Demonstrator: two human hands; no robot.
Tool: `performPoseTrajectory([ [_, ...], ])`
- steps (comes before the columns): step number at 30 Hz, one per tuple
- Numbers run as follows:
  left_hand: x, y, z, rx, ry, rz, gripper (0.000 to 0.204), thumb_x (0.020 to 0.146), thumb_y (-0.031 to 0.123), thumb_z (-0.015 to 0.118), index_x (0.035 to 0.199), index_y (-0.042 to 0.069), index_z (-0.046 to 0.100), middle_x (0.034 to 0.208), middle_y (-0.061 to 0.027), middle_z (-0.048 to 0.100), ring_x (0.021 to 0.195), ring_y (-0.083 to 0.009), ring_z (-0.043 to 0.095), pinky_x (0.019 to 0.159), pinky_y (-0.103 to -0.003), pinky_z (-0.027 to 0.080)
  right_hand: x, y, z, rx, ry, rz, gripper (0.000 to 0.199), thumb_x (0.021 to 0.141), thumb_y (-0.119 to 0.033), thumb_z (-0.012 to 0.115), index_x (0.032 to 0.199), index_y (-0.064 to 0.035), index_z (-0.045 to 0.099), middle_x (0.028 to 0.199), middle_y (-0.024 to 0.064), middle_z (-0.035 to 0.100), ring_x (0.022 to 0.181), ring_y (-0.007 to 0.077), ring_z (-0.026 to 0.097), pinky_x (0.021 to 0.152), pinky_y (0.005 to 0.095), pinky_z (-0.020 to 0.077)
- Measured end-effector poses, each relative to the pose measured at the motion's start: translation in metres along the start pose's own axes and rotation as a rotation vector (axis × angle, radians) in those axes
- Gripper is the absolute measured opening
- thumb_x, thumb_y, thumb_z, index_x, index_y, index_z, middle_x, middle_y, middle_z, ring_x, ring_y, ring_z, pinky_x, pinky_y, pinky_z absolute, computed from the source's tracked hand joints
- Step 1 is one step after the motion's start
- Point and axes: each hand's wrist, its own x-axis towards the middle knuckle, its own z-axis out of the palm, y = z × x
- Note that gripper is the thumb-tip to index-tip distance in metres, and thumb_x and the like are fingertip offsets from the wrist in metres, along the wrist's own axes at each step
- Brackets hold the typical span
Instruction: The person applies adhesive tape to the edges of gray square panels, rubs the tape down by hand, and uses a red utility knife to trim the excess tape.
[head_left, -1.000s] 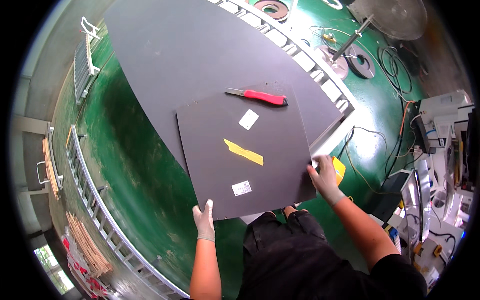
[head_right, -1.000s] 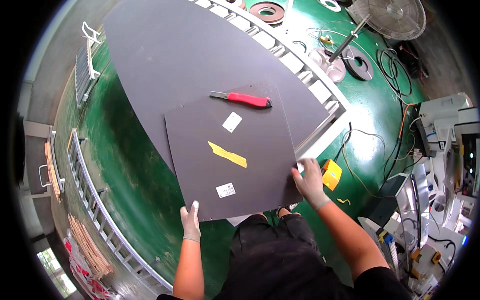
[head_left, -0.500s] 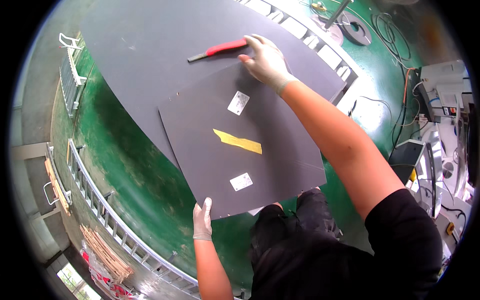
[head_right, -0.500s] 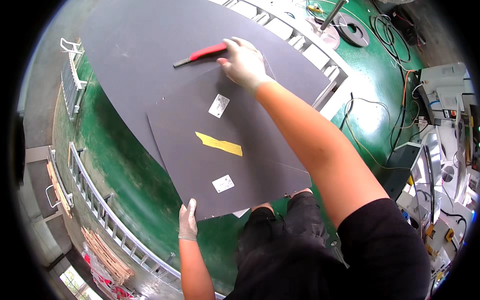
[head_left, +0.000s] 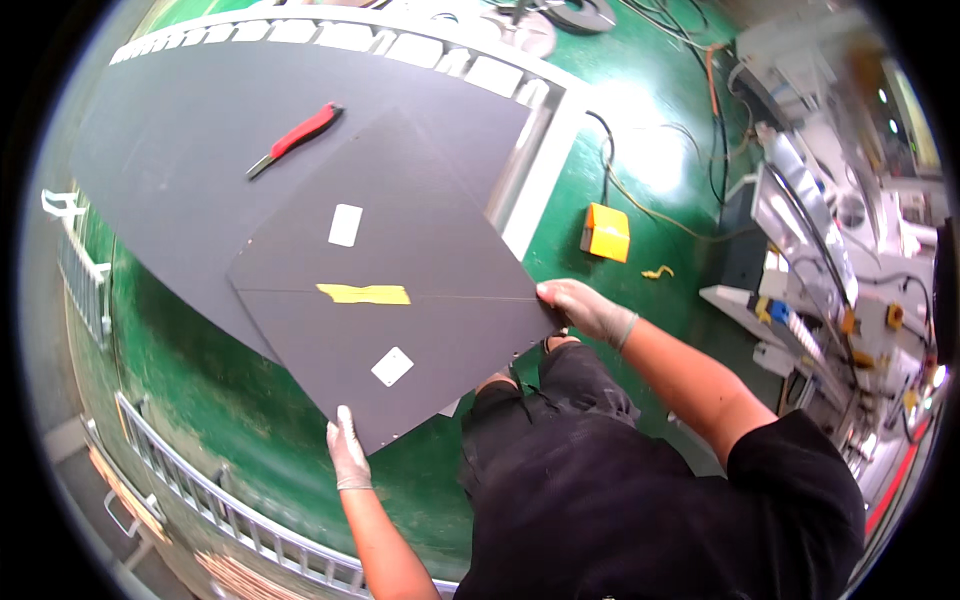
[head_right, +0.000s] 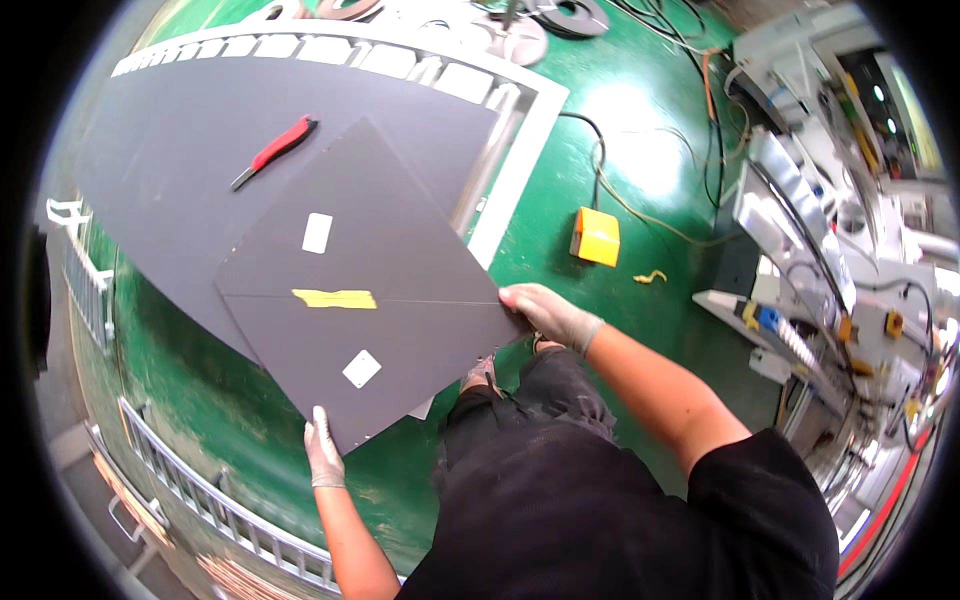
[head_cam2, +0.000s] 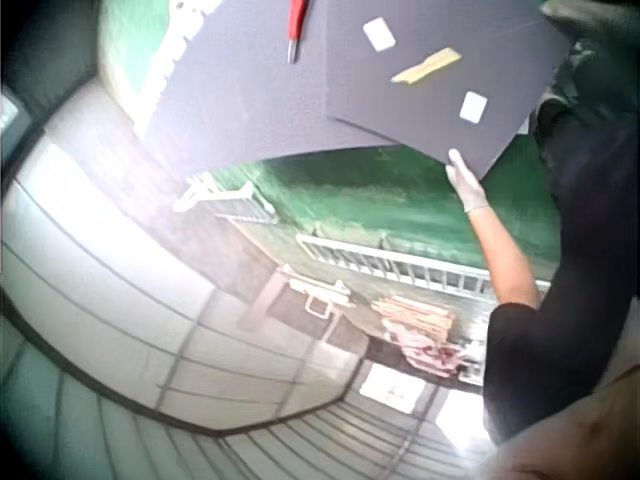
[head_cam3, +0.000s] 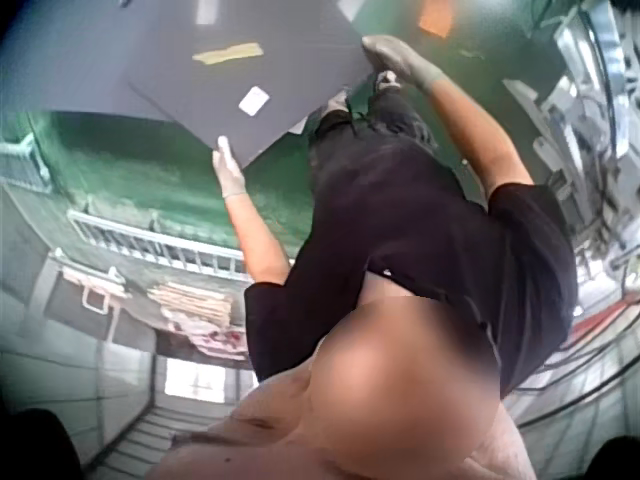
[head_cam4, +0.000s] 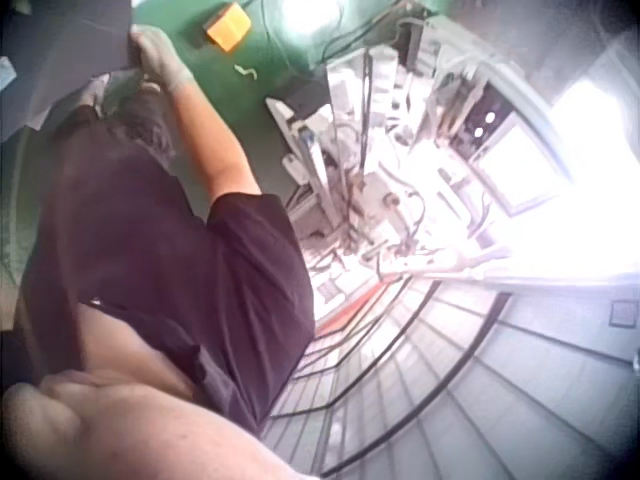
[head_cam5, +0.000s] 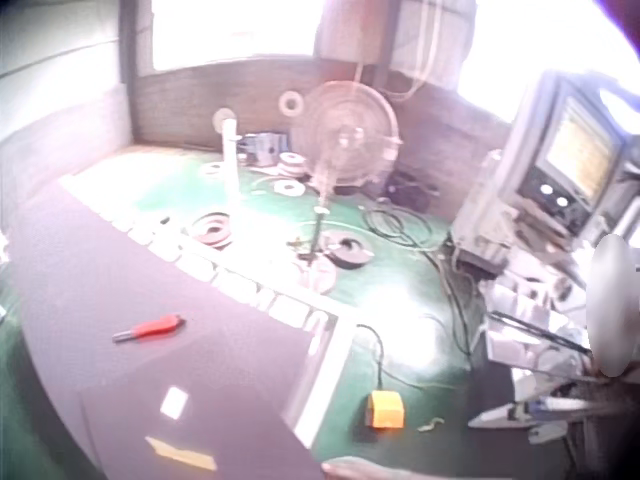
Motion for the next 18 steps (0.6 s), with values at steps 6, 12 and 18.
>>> performPoseTrajectory([
  [6,-0.017,0.039,-0.018,0.133,-0.052,0.05,0.073,0.103,0.058,0.054,0.135,-0.008,0.055,0.128,-0.0139,0.062,0.115,-0.0223,0.059,0.103,-0.037,0.047,-0.007,-0.036,-0.018,0.123,-0.215,0.156,0.083,0.104,-0.069,0.03,0.117,0.0032,0.069,0.106,0.0153,0.074,0.09,0.0251,0.073,0.081,0.0394,0.0595],
  [12,-0.005,0.024,-0.023,0.126,-0.021,0.032,0.075,0.101,0.059,0.058,0.137,-0.007,0.054,0.13,-0.0139,0.061,0.116,-0.0227,0.058,0.105,-0.037,0.045,0.004,-0.019,-0.01,-0.091,-0.176,-0.004,0.051,0.096,-0.053,0.069,0.098,-0.0026,0.073,0.078,-0.0006,0.059,0.07,0.011,0.057,0.067,0.0292,0.0518],
  [18,-0.003,-0.042,-0.023,0.097,-0.046,-0.036,0.073,0.102,0.056,0.057,0.141,-0.005,0.051,0.135,-0.0138,0.059,0.121,-0.024,0.057,0.108,-0.038,0.043,-0.014,0.027,-0.009,-0.295,-0.131,0.015,0.054,0.1,-0.053,0.063,0.111,-0.0004,0.071,0.09,0.0037,0.066,0.081,0.0136,0.06,0.071,0.0303,0.0504],
])
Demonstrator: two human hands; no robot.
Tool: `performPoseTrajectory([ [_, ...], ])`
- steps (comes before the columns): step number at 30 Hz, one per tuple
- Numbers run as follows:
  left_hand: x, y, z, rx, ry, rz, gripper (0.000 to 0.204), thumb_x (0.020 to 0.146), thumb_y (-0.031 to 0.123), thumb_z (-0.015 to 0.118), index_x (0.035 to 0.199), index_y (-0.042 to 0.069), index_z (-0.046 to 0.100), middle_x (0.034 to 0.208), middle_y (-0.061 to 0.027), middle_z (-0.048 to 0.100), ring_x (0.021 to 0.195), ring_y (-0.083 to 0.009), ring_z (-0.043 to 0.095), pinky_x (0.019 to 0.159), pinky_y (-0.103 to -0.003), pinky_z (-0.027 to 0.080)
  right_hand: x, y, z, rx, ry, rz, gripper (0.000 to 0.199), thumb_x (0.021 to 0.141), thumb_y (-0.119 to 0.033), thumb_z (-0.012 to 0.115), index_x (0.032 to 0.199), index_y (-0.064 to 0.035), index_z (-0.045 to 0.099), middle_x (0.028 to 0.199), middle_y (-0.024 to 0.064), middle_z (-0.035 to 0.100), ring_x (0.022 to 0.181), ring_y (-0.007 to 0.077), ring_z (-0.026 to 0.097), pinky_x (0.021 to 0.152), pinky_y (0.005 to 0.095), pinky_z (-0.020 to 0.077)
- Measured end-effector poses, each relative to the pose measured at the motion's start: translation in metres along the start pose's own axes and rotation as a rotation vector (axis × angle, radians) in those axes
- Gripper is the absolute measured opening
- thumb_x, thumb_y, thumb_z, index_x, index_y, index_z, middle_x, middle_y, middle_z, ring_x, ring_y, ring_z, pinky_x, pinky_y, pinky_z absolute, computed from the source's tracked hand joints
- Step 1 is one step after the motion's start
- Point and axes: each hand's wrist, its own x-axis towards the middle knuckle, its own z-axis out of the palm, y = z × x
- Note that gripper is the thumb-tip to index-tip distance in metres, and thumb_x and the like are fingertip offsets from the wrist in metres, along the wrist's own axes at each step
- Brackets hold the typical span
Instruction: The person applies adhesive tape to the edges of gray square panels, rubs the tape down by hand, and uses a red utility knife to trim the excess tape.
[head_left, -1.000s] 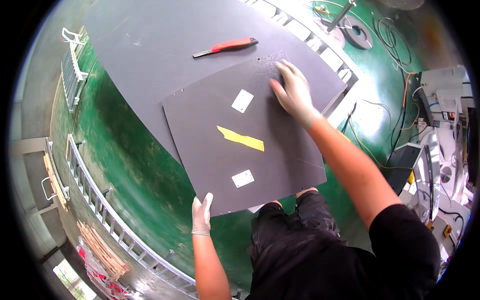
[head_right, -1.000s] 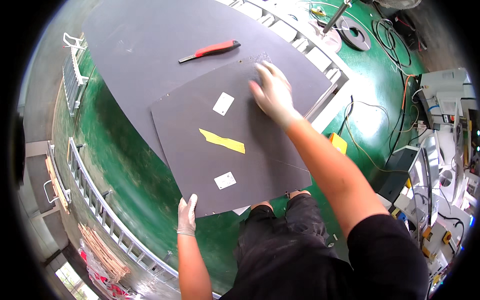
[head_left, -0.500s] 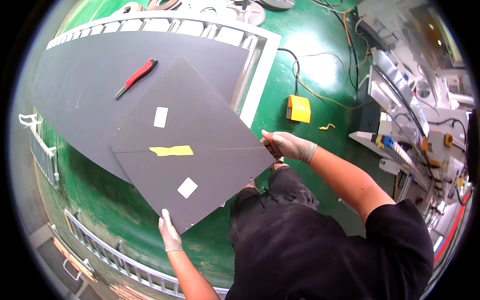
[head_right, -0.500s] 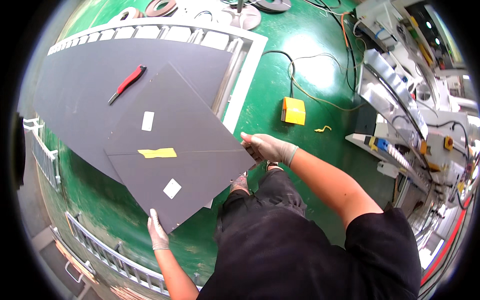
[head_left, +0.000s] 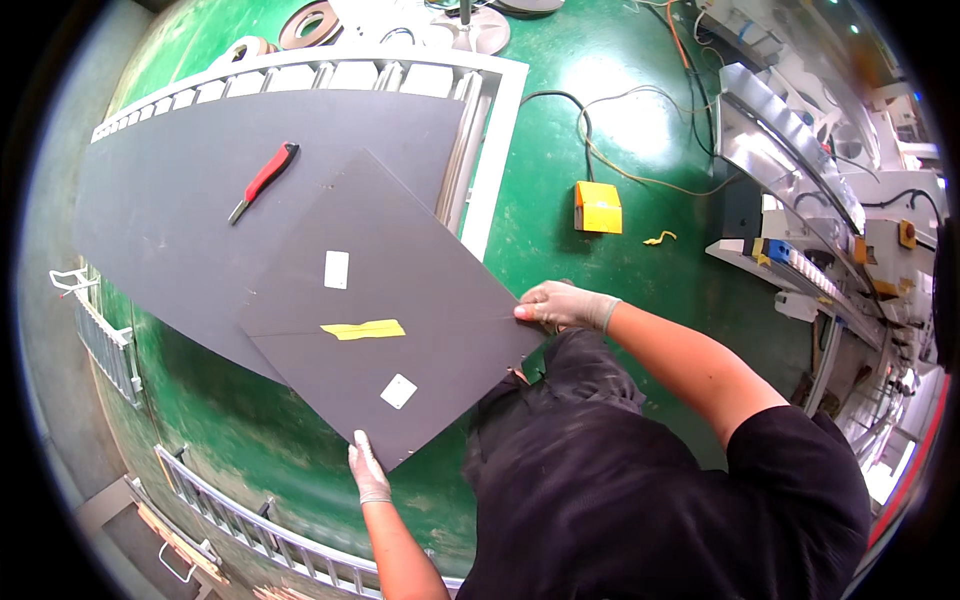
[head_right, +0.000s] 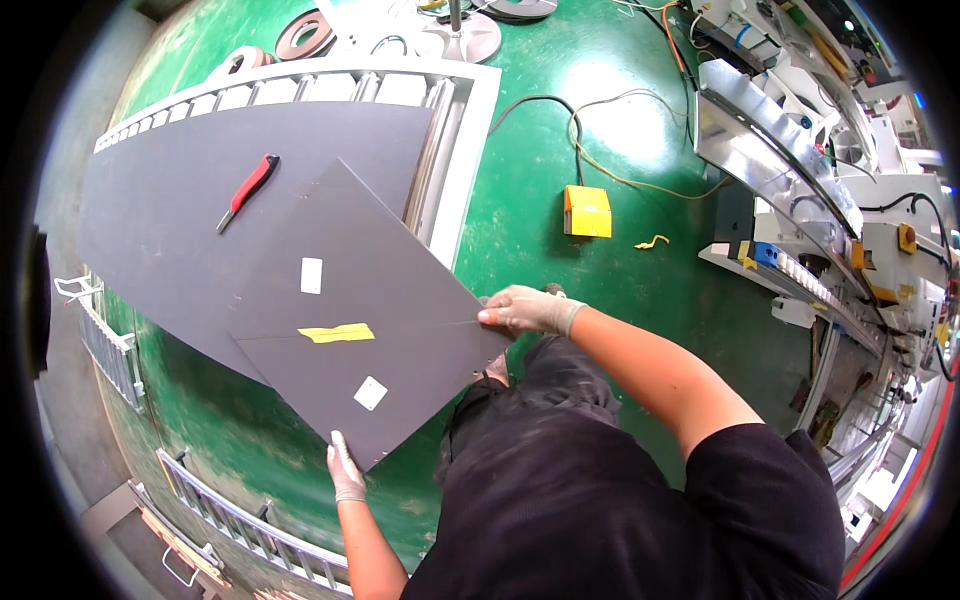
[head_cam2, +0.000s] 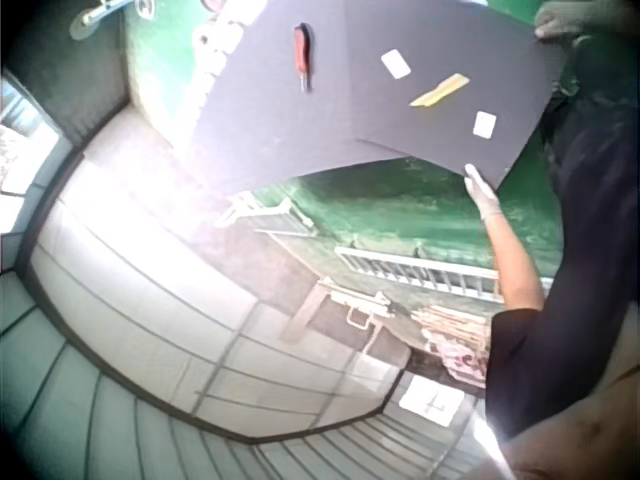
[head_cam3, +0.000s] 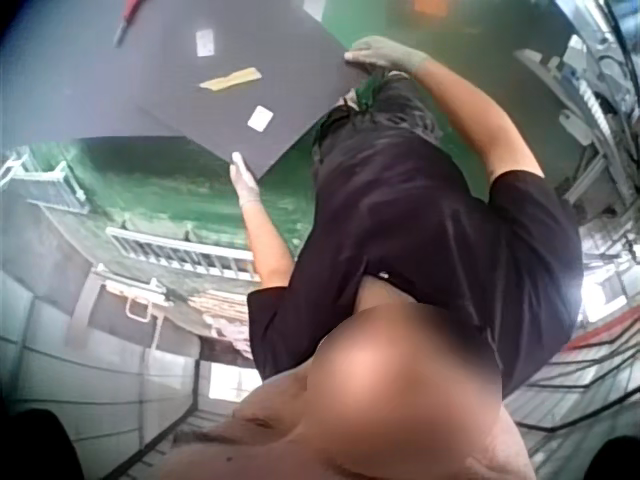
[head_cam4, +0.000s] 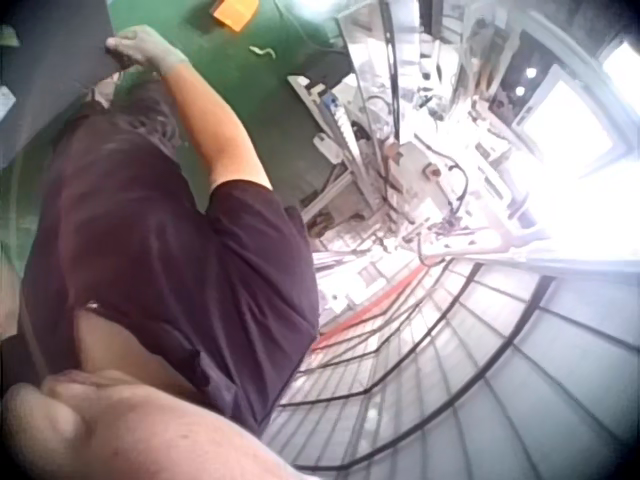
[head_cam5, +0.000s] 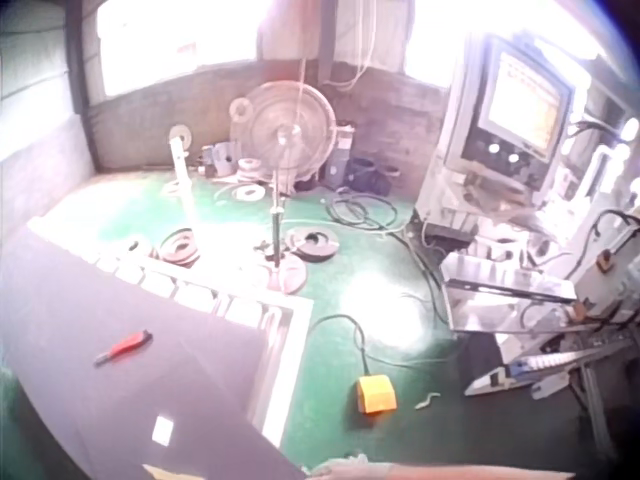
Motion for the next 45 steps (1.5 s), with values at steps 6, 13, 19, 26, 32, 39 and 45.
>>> performPoseTrajectory([
  [6,-0.005,-0.002,0.002,-0.216,-0.053,-0.015,0.062,0.106,0.043,0.057,0.143,-0.005,0.048,0.139,-0.0138,0.057,0.124,-0.0234,0.056,0.108,-0.038,0.044,-0.004,0.002,0.011,0.048,-0.022,0.091,0.056,0.096,-0.048,0.07,0.122,0.001,0.065,0.104,0.0049,0.067,0.095,0.0115,0.06,0.083,0.0289,0.0482],
  [13,0.046,0.047,0.018,-0.43,0.131,0.019,0.048,0.103,0.039,0.064,0.122,-0.005,0.061,0.116,-0.0123,0.067,0.1,-0.0226,0.067,0.086,-0.037,0.057,0.017,-0.066,0.046,-0.151,0.372,0.036,0.069,0.086,-0.048,0.078,0.13,0.0035,0.062,0.122,0.0223,0.07,0.112,0.0339,0.067,0.095,0.0365,0.0512],
  [19,0.03,0.043,0.027,-0.49,0.107,0.001,0.047,0.103,0.038,0.065,0.119,-0.006,0.062,0.112,-0.0115,0.068,0.096,-0.0211,0.066,0.086,-0.036,0.056,-0.018,-0.075,0.046,-0.206,0.438,-0.077,0.068,0.083,-0.043,0.081,0.127,0.0066,0.063,0.116,0.0259,0.071,0.11,0.0351,0.068,0.098,0.0407,0.0505],
  [26,0.004,0.06,0.052,-0.533,0.088,0.127,0.051,0.102,0.034,0.065,0.131,-0.007,0.055,0.123,-0.0135,0.064,0.106,-0.0209,0.063,0.094,-0.036,0.052,-0.071,-0.074,0.04,0.103,0.455,-0.249,0.066,0.081,-0.028,0.087,0.129,0.0067,0.06,0.116,0.0152,0.072,0.106,0.0199,0.066,0.098,0.0354,0.0507],
  [32,-0.031,0.155,0.097,-0.383,-0.012,0.309,0.048,0.1,0.03,0.068,0.124,-0.01,0.058,0.121,-0.0126,0.063,0.106,-0.0179,0.059,0.097,-0.031,0.047,-0.134,-0.051,0.016,0.321,0.617,-0.34,0.075,0.078,-0.037,0.091,0.131,0.005,0.059,0.117,0.0076,0.068,0.108,0.0171,0.063,0.097,0.0344,0.0512],
  [39,-0.087,0.292,0.208,0.079,-0.528,0.538,0.042,0.1,0.037,0.067,0.105,-0.004,0.061,0.097,-0.0093,0.063,0.092,-0.0166,0.056,0.086,-0.034,0.049,-0.236,0.038,0.017,0.638,1.06,-0.48,0.083,0.071,-0.046,0.094,0.129,0.003,0.06,0.118,0.007,0.068,0.108,0.0206,0.066,0.096,0.0355,0.0528],
  [45,-0.099,0.321,0.348,0.466,-0.832,0.847,0.05,0.1,0.036,0.066,0.116,-0.011,0.058,0.101,-0.0156,0.065,0.095,-0.0203,0.058,0.088,-0.034,0.048,-0.289,0.098,0.06,0.826,1.427,-0.536,0.079,0.076,-0.048,0.091,0.128,0.0023,0.06,0.118,0.0074,0.069,0.107,0.0205,0.066,0.097,0.0357,0.0527],
])
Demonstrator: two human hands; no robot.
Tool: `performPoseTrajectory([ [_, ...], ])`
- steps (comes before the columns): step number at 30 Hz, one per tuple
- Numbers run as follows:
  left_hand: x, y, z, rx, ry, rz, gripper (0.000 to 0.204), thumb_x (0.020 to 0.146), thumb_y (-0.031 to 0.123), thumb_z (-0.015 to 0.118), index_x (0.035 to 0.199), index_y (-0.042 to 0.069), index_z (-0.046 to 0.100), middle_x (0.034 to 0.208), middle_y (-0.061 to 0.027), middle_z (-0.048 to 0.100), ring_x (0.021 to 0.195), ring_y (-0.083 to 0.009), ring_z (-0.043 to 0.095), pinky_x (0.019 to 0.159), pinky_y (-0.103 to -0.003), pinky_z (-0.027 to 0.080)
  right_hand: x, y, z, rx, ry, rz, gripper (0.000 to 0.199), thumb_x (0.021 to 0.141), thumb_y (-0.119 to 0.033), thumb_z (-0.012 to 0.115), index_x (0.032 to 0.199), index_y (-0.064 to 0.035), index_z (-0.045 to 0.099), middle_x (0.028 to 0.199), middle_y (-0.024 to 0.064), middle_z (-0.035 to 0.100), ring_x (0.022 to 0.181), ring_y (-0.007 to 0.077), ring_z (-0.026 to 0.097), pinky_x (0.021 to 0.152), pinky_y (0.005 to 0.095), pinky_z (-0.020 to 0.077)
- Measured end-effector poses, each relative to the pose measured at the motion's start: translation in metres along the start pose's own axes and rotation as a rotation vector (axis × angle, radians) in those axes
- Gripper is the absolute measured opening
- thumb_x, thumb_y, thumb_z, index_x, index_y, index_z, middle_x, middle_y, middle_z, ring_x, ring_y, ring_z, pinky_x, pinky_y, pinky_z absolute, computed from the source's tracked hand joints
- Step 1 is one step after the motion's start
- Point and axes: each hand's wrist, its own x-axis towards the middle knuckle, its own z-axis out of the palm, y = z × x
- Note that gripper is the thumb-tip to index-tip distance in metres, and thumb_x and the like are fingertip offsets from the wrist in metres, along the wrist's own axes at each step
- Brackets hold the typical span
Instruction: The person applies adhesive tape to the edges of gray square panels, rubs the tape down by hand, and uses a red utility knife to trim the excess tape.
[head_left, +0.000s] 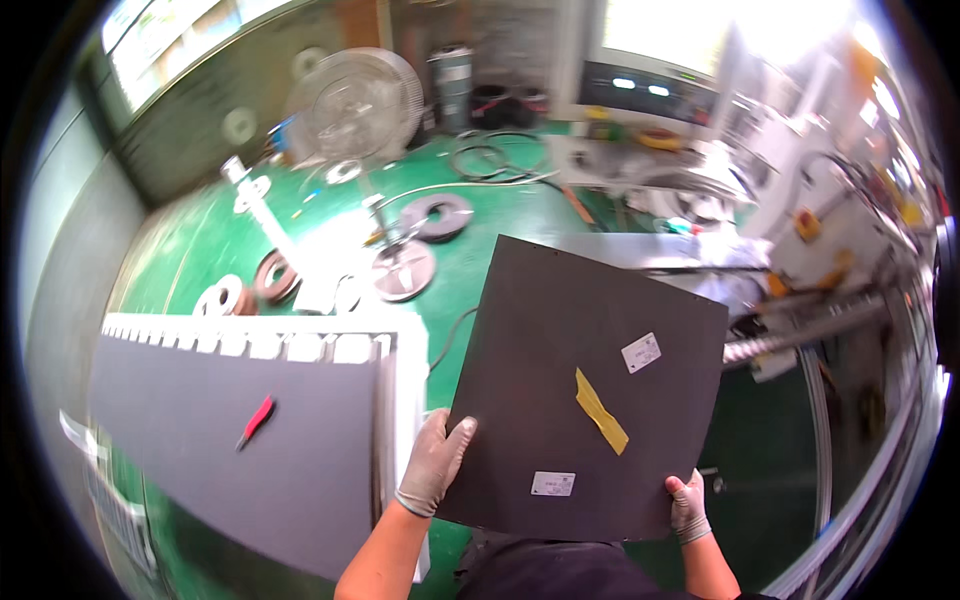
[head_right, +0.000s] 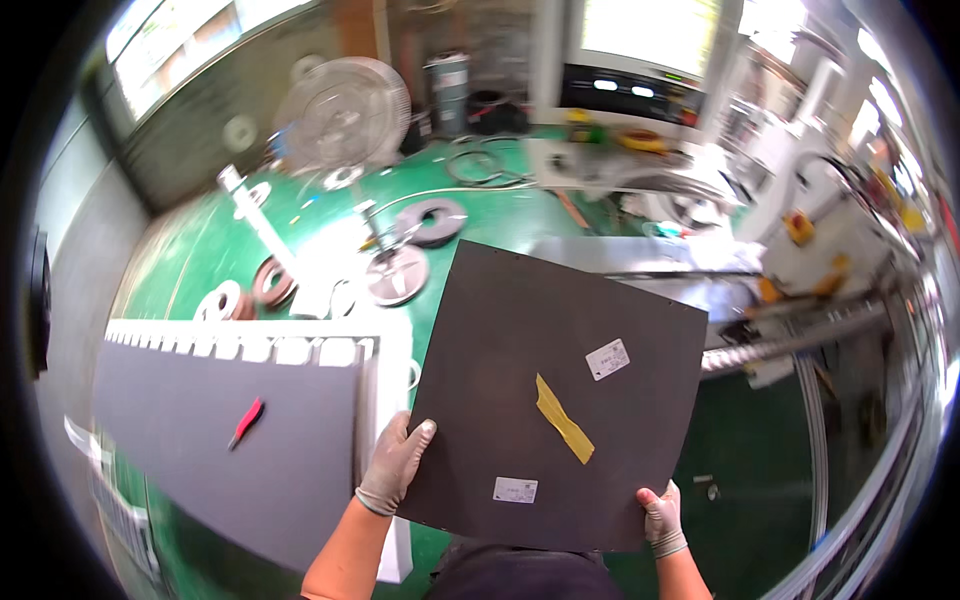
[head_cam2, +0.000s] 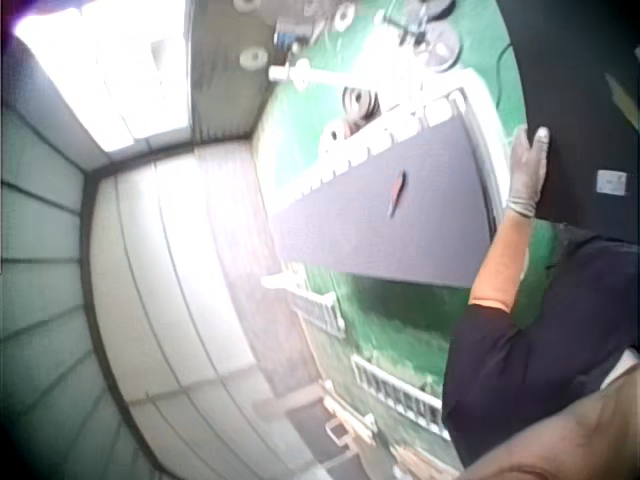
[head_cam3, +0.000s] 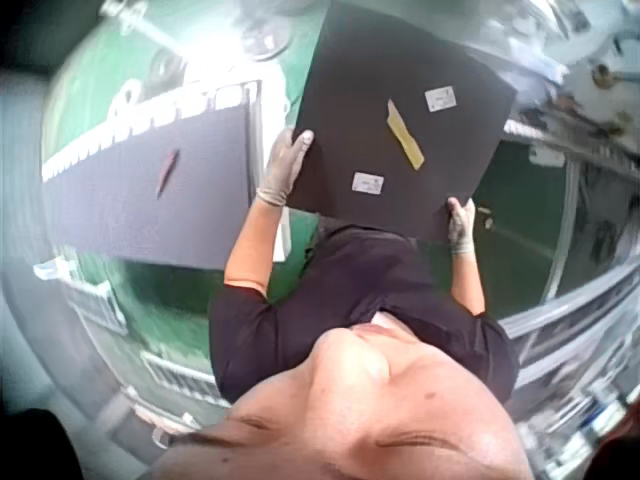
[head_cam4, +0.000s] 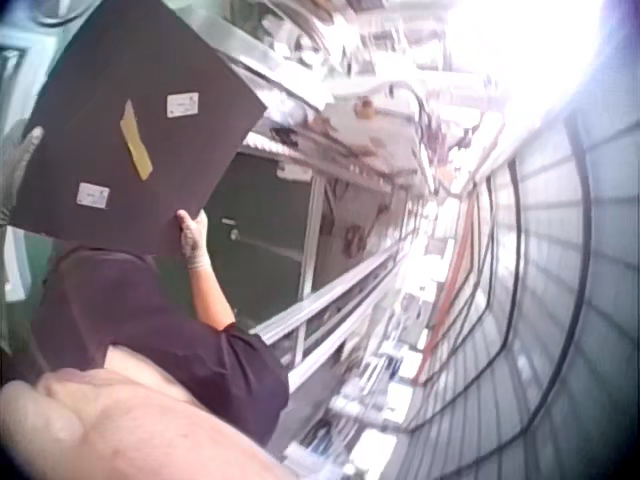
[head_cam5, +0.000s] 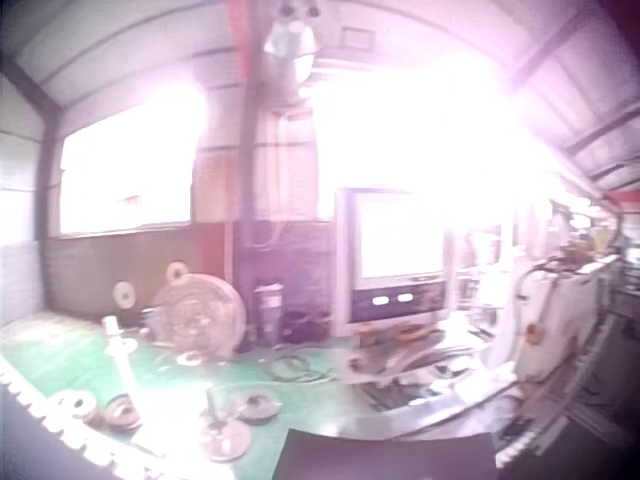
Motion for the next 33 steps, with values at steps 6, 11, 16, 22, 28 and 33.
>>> performPoseTrajectory([
  [6,0.091,0.045,0.129,-0.022,-0.422,0.078,0.04,0.103,0.032,0.061,0.108,-0.008,0.062,0.095,-0.0113,0.066,0.088,-0.0184,0.062,0.08,-0.035,0.051,-0.036,0.042,-0.077,0.096,0.25,-0.056,0.076,0.085,-0.044,0.084,0.136,0.0038,0.054,0.125,0.0092,0.065,0.113,0.0202,0.063,0.102,0.0349,0.049],
  [11,0.154,0.093,0.228,0.143,-0.665,0.218,0.041,0.105,0.034,0.056,0.101,-0.005,0.065,0.092,-0.0079,0.067,0.084,-0.0141,0.061,0.076,-0.032,0.051,-0.035,0.062,-0.095,0.188,0.466,-0.094,0.071,0.09,-0.041,0.08,0.136,0.0041,0.053,0.126,0.0103,0.064,0.114,0.0203,0.063,0.102,0.0358,0.0499],
  [16,0.243,0.091,0.295,-0.023,-0.951,0.053,0.042,0.106,0.032,0.05,0.107,-0.006,0.067,0.099,-0.0103,0.07,0.092,-0.0167,0.064,0.083,-0.034,0.051,-0.021,0.069,-0.076,0.173,0.709,0.089,0.062,0.093,-0.037,0.079,0.134,0.003,0.053,0.123,0.0101,0.065,0.11,0.0181,0.064,0.098,0.0345,0.0521],
  [22,0.327,0.078,0.336,0.261,-1.035,0.355,0.035,0.101,0.022,0.05,0.112,-0.007,0.068,0.106,-0.0124,0.07,0.102,-0.0188,0.064,0.093,-0.033,0.049,0.006,0.09,-0.037,0.441,0.82,-0.014,0.053,0.097,-0.025,0.075,0.135,0.0012,0.048,0.119,0.0131,0.064,0.11,0.0232,0.067,0.097,0.0384,0.0563],
  [28,0.342,0.091,0.335,-0.235,-0.984,-0.042,0.029,0.097,0.015,0.053,0.109,-0.005,0.069,0.105,-0.0095,0.069,0.099,-0.0182,0.063,0.093,-0.029,0.048,0.02,0.106,-0.01,0.345,0.979,0.094,0.047,0.095,-0.031,0.077,0.122,0.0003,0.055,0.11,0.0097,0.065,0.097,0.0175,0.067,0.09,0.0342,0.0566],
  [33,0.349,0.112,0.364,0.316,-0.936,0.388,0.027,0.097,0.016,0.058,0.109,-0.006,0.068,0.106,-0.0115,0.07,0.101,-0.0187,0.065,0.09,-0.032,0.051,0.012,0.106,-0.018,0.399,0.952,0.186,0.065,0.089,-0.031,0.084,0.134,0.0029,0.052,0.12,0.0037,0.063,0.106,0.0149,0.06,0.098,0.0308,0.0493],
])
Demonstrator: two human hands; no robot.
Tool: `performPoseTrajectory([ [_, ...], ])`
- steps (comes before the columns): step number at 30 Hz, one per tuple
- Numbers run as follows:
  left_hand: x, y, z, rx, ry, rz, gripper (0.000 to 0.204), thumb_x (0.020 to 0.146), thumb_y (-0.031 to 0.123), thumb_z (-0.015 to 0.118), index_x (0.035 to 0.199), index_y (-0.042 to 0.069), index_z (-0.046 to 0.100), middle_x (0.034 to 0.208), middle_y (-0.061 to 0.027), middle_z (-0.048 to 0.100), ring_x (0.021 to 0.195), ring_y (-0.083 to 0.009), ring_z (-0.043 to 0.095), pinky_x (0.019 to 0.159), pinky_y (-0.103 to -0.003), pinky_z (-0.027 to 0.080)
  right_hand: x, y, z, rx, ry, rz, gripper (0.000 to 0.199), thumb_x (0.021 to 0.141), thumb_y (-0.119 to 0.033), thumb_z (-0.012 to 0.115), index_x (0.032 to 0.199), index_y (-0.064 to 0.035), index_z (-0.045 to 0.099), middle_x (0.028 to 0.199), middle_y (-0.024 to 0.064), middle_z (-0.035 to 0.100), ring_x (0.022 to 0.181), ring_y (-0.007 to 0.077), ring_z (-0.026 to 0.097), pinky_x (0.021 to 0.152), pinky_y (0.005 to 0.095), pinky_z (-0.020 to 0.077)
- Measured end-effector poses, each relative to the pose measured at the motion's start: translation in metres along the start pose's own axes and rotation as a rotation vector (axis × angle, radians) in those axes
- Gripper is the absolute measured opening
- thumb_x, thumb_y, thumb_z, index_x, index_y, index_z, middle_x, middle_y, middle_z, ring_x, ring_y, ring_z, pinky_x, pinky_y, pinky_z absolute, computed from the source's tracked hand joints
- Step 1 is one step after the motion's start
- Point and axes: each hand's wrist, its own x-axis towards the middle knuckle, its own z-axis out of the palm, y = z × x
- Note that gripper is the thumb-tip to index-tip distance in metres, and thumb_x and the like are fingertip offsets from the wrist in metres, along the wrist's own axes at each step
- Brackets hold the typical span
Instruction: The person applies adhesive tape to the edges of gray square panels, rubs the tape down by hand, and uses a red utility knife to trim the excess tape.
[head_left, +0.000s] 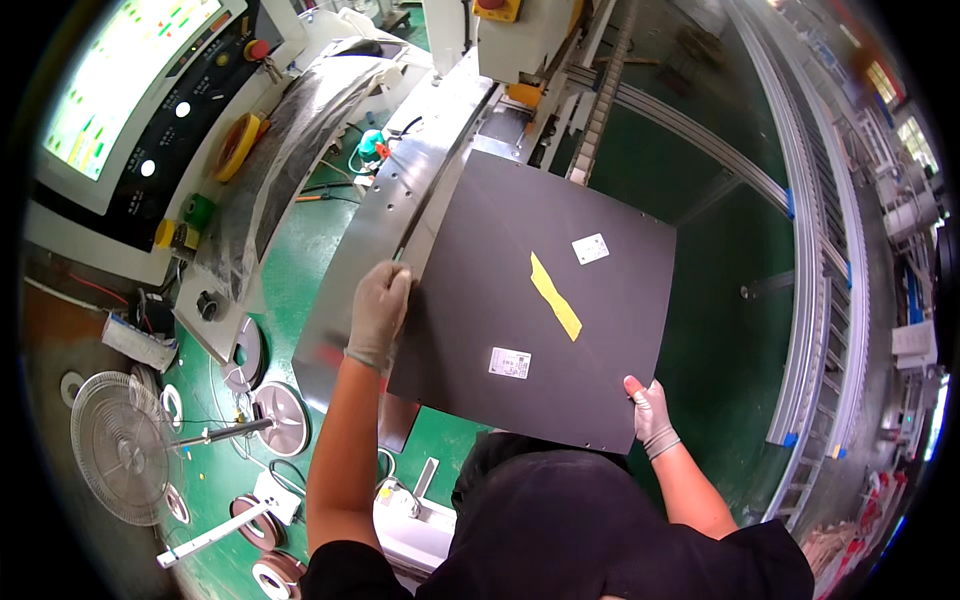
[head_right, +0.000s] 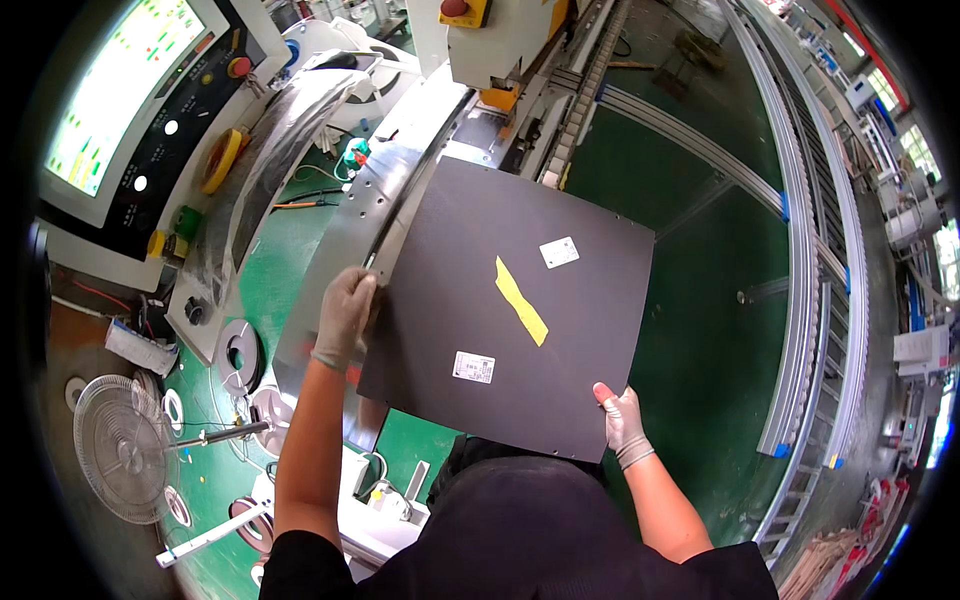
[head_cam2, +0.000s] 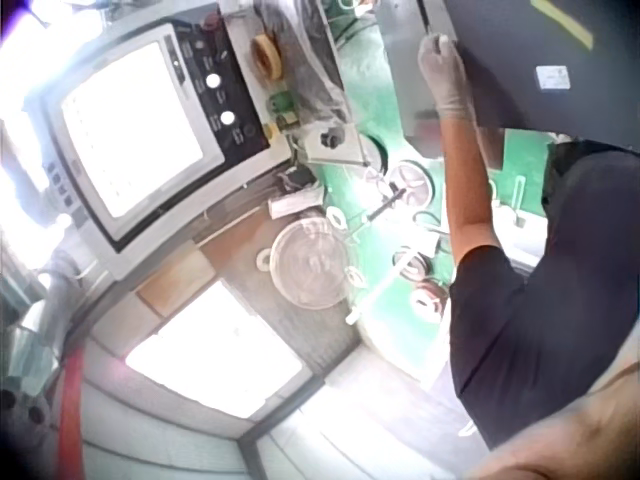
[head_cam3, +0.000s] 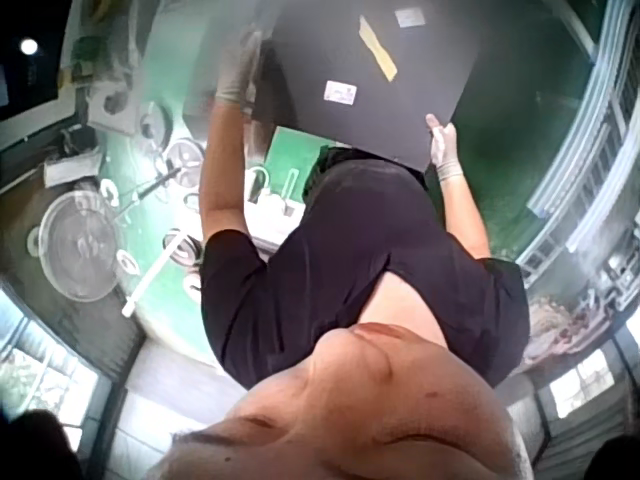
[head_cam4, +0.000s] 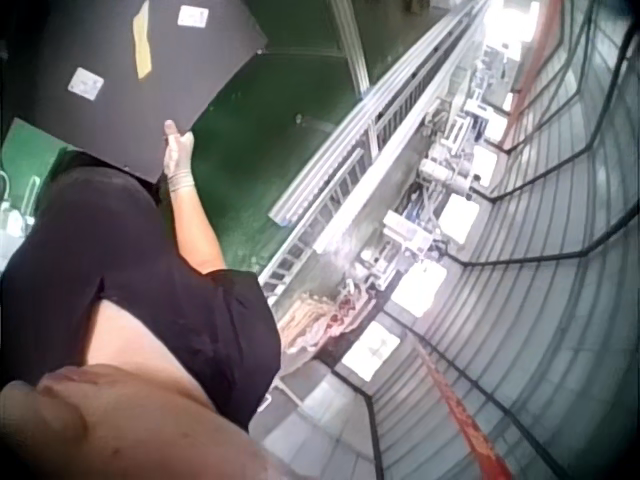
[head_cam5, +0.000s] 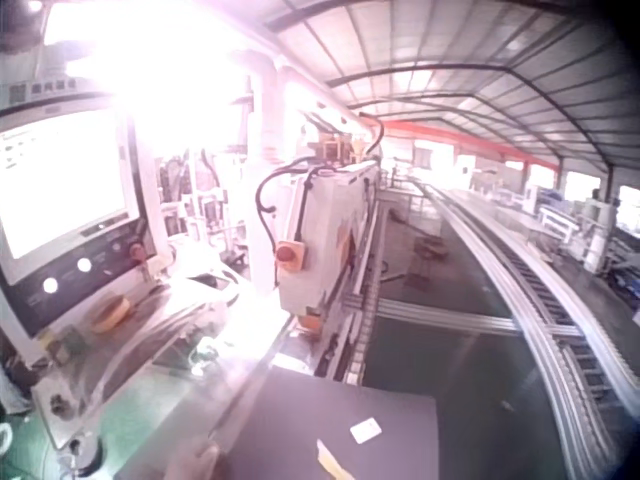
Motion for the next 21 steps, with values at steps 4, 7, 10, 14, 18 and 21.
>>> performPoseTrajectory([
  [4,0.056,0.018,0.024,0.042,-0.001,0.237,0.036,0.094,0.023,0.064,0.117,-0.006,0.065,0.107,-0.0163,0.07,0.105,-0.0243,0.066,0.093,-0.036,0.051,-0.003,0.003,0.009,0.058,0.012,0.024,0.065,0.09,-0.029,0.083,0.135,0.0034,0.05,0.121,0.0067,0.064,0.106,0.0156,0.062,0.098,0.0329,0.052],
  [7,0.106,0.005,0.048,0.285,0.069,0.282,0.05,0.091,0.033,0.069,0.124,-0.002,0.064,0.115,-0.0216,0.069,0.113,-0.0335,0.065,0.098,-0.042,0.051,-0.026,-0.027,0.043,0.178,-0.048,0.027,0.064,0.09,-0.025,0.083,0.136,0.0041,0.049,0.121,0.0085,0.064,0.107,0.0167,0.063,0.097,0.0341,0.0535],
  [10,0.131,0.031,0.072,0.461,0.1,0.192,0.059,0.087,0.042,0.073,0.129,0.002,0.064,0.123,-0.0235,0.067,0.12,-0.0389,0.062,0.103,-0.046,0.049,-0.028,-0.032,0.039,0.185,0.004,0.064,0.062,0.091,-0.02,0.081,0.137,0.005,0.048,0.121,0.0092,0.064,0.106,0.0172,0.064,0.097,0.0342,0.0537],
  [14,0.16,0.03,0.087,0.485,0.067,0.124,0.061,0.082,0.045,0.077,0.126,0.005,0.066,0.119,-0.0197,0.07,0.121,-0.0361,0.06,0.105,-0.045,0.047,-0.033,-0.039,0.047,0.182,0.081,0.052,0.057,0.091,-0.014,0.08,0.136,0.0053,0.05,0.12,0.0094,0.065,0.104,0.017,0.065,0.097,0.0327,0.0533],
  [18,0.172,0.016,0.089,0.447,0.083,0.183,0.062,0.084,0.035,0.079,0.126,-0.007,0.063,0.077,-0.0149,0.07,0.075,-0.0259,0.07,0.075,-0.037,0.055,-0.026,-0.028,0.038,0.067,0.126,0.113,0.054,0.091,-0.011,0.079,0.135,0.0052,0.052,0.119,0.0095,0.066,0.103,0.0155,0.064,0.096,0.0317,0.0527],
  [21,0.15,0.037,0.093,0.633,0.119,0.251,0.063,0.09,0.039,0.071,0.136,-0.002,0.058,0.122,-0.0246,0.065,0.117,-0.0358,0.061,0.104,-0.044,0.047,-0.034,-0.042,0.053,0.218,0.024,0.089,0.054,0.09,-0.011,0.08,0.134,0.006,0.052,0.116,0.0075,0.065,0.1,0.0126,0.062,0.092,0.0299,0.0522],
])
